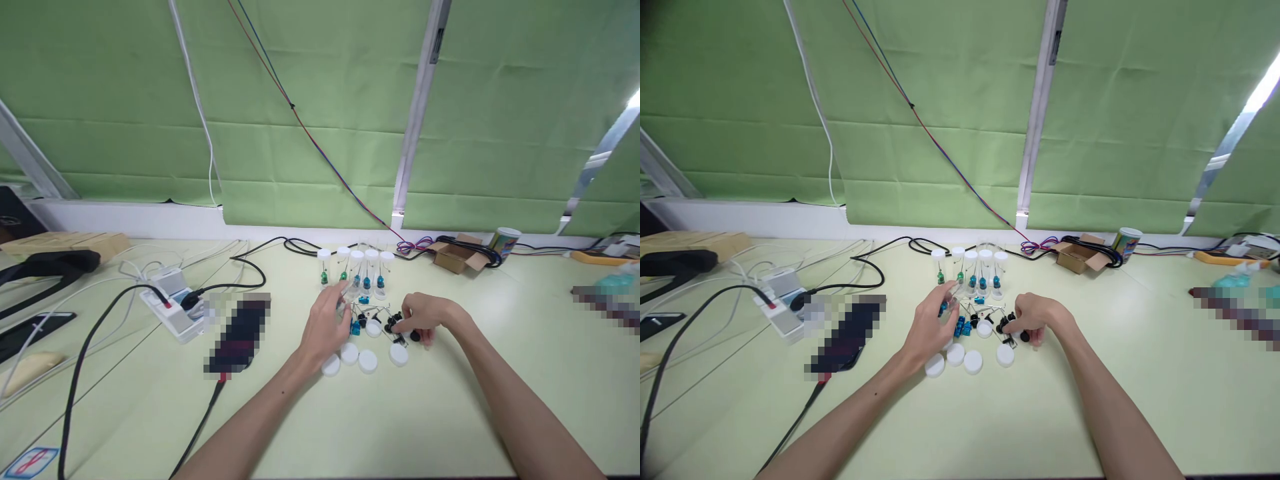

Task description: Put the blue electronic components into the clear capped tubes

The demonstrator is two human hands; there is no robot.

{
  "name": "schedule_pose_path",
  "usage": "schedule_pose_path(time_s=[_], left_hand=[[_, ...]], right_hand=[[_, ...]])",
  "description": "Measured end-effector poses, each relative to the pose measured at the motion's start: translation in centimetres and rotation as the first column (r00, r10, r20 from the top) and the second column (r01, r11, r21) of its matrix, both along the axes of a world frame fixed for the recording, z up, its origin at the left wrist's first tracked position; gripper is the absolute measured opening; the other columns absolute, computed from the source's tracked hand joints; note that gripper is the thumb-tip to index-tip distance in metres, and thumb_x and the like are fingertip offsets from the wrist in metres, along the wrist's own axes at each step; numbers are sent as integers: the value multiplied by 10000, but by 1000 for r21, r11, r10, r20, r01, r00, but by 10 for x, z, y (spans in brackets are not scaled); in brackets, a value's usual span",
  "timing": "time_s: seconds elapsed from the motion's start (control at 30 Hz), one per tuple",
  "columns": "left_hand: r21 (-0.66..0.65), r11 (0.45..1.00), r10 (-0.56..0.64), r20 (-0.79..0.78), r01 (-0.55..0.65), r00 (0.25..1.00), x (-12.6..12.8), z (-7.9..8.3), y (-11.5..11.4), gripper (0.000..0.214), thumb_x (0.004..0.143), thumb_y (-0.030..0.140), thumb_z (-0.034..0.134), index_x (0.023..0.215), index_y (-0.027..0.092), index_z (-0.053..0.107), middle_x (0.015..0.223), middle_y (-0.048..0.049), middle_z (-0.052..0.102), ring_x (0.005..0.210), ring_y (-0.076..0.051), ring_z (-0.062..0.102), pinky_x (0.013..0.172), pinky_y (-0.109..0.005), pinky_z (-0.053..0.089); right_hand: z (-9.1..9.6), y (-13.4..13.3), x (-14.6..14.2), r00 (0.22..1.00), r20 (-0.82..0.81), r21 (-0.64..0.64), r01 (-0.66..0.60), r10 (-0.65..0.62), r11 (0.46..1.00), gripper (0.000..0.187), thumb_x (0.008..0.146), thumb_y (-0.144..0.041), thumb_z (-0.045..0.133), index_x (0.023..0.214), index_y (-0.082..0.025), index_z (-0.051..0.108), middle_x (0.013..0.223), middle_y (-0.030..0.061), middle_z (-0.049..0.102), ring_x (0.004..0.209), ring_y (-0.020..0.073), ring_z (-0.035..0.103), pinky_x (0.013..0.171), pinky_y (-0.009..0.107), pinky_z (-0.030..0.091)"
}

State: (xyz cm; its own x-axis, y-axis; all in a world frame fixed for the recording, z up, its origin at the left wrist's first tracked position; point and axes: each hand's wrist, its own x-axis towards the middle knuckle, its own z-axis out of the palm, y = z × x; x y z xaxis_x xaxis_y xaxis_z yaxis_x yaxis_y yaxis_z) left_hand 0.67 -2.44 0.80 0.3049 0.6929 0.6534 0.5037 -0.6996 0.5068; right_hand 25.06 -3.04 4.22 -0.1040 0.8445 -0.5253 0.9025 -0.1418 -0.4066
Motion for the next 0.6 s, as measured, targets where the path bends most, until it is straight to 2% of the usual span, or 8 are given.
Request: schedule_pose_path(time_s=[0.1,0.2,0.37,0.6], left_hand=[[111,992,-40,-123,53,992,3,-1,-7,413,868,164,422,1278,203,446,927,-67,561,875,-188,541,794,-321,463],[176,978,-64,-259,112,964,9,-3,-14,373,882,201,414,1253,197,453,876,-67,554,800,-192,538,685,-307,459],[192,969,-83,-351,158,933,17,-4,-25,345,894,334,448,1209,192,462,883,-75,558,790,-206,546,648,-312,448],[181,966,-86,-444,183,892,24,-4,-34,727,710,631,601,1271,201,431,965,-100,562,872,-268,552,742,-388,456]], right_hand=[[-3,1,-3,1000,-22,11,-4,4,1000,385,713,-503,639,581,-170,498,527,88,668,499,218,674,478,281,542],[-6,2,-7,999,-42,45,-10,12,999,390,716,-505,637,573,-173,491,521,89,666,493,220,672,451,273,534],[-9,2,-16,998,-68,81,-11,17,997,340,738,-457,622,588,-184,486,525,70,676,502,207,677,441,248,523],[-7,1,-32,995,-97,107,28,-18,994,168,727,-159,553,578,-196,485,442,21,625,501,219,678,466,260,523]])
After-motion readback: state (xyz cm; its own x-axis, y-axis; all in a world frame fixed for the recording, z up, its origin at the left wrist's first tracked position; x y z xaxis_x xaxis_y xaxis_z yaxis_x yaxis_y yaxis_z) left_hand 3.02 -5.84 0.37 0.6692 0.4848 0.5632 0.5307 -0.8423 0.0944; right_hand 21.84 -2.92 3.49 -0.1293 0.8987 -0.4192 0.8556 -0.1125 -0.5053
